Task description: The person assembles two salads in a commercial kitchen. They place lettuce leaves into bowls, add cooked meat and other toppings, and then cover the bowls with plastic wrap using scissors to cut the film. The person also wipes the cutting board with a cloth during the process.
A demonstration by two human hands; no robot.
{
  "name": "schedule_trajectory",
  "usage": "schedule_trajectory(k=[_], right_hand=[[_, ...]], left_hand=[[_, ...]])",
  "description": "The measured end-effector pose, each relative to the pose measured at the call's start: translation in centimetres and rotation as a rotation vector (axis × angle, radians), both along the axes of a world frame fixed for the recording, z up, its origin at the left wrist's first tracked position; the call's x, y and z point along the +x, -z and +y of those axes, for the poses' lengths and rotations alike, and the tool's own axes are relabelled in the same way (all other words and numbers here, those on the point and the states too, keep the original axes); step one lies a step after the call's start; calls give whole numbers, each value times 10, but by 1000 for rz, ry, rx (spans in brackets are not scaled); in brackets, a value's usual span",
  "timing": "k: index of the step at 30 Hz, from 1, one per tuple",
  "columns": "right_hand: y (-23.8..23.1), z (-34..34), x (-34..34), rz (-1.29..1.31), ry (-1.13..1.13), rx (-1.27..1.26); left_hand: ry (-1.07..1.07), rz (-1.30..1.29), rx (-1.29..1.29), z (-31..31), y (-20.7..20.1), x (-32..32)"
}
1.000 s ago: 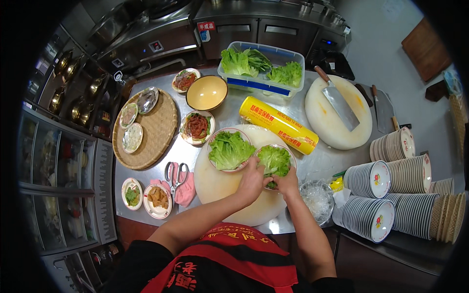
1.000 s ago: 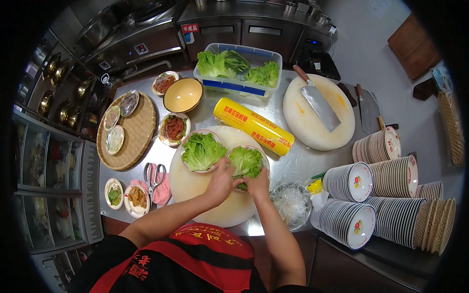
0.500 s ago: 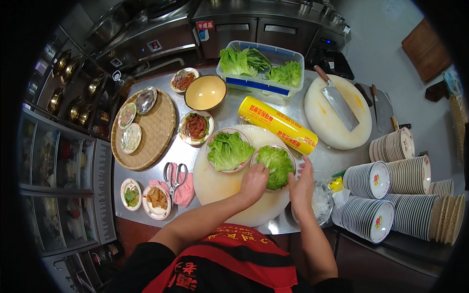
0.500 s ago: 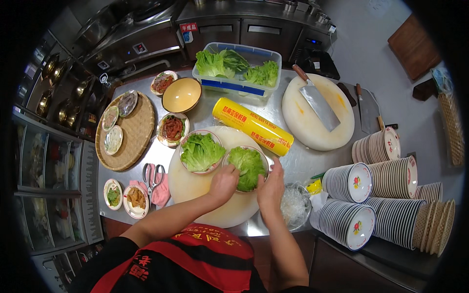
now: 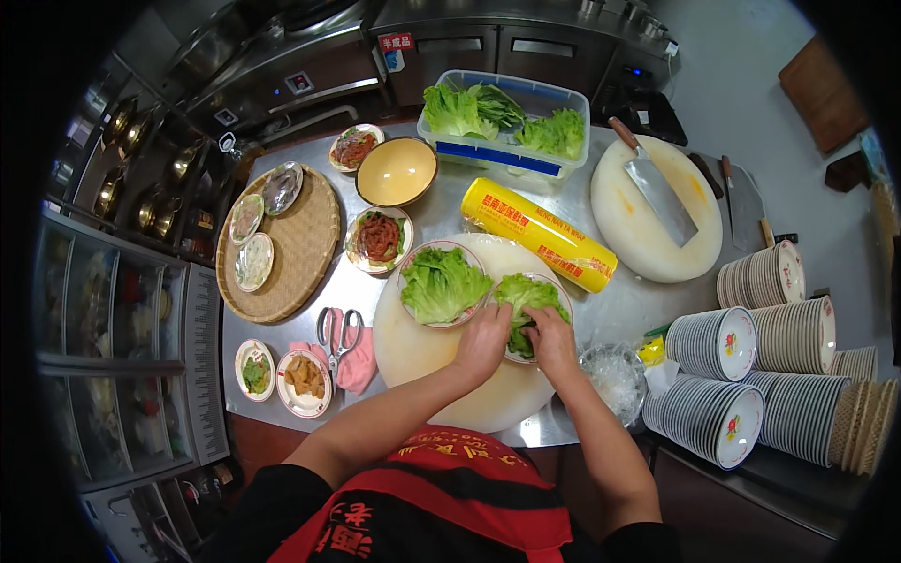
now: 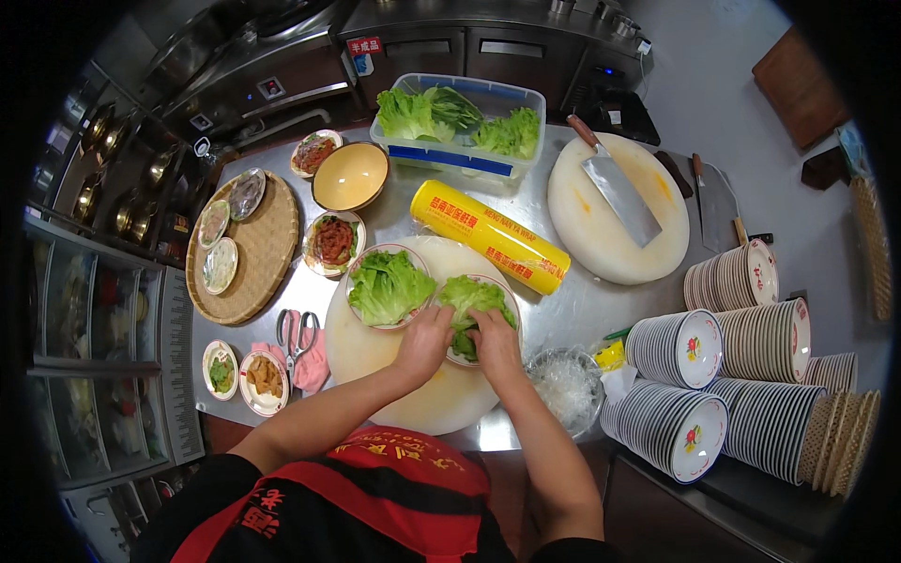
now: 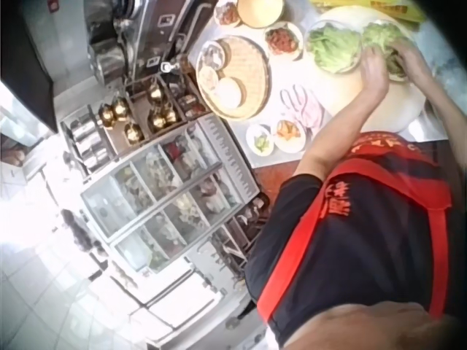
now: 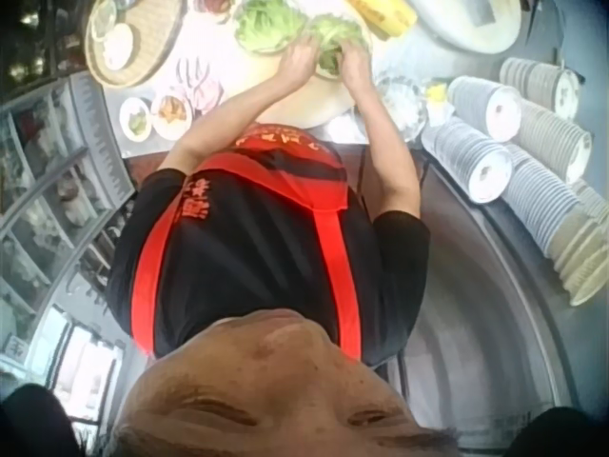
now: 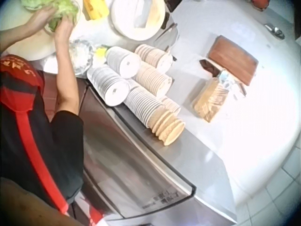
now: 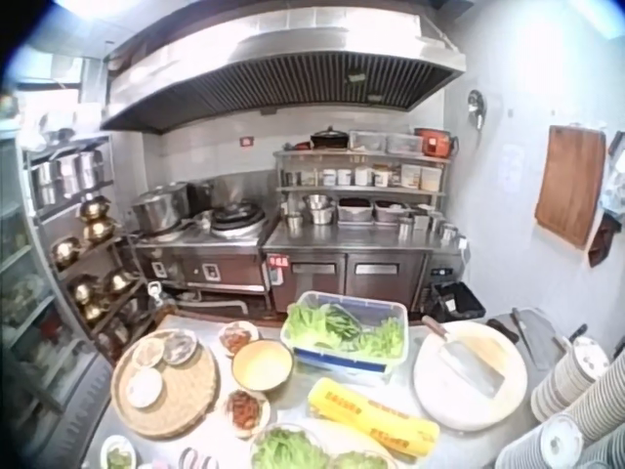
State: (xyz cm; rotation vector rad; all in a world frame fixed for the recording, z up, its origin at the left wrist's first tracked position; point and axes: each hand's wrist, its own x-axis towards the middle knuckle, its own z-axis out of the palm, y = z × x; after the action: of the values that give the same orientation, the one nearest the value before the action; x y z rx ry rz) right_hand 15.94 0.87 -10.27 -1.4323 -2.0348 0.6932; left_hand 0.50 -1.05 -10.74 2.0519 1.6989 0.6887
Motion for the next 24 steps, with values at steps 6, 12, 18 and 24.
schedule_trajectory(k=[6,12,18,24], right_hand=[[2,-1,0,130,63,-113],[10,4,0,43,104,-20],[11,6,-9,-51,174,-1],[8,1,-11,-97,138,36]], left_hand=[[53,-35,-45,4,-7,-2],[-11,-29,-54,7,-7,-3],[-51,62,-67,6,-10,1],[325,-42,257,-1,-29,-5]])
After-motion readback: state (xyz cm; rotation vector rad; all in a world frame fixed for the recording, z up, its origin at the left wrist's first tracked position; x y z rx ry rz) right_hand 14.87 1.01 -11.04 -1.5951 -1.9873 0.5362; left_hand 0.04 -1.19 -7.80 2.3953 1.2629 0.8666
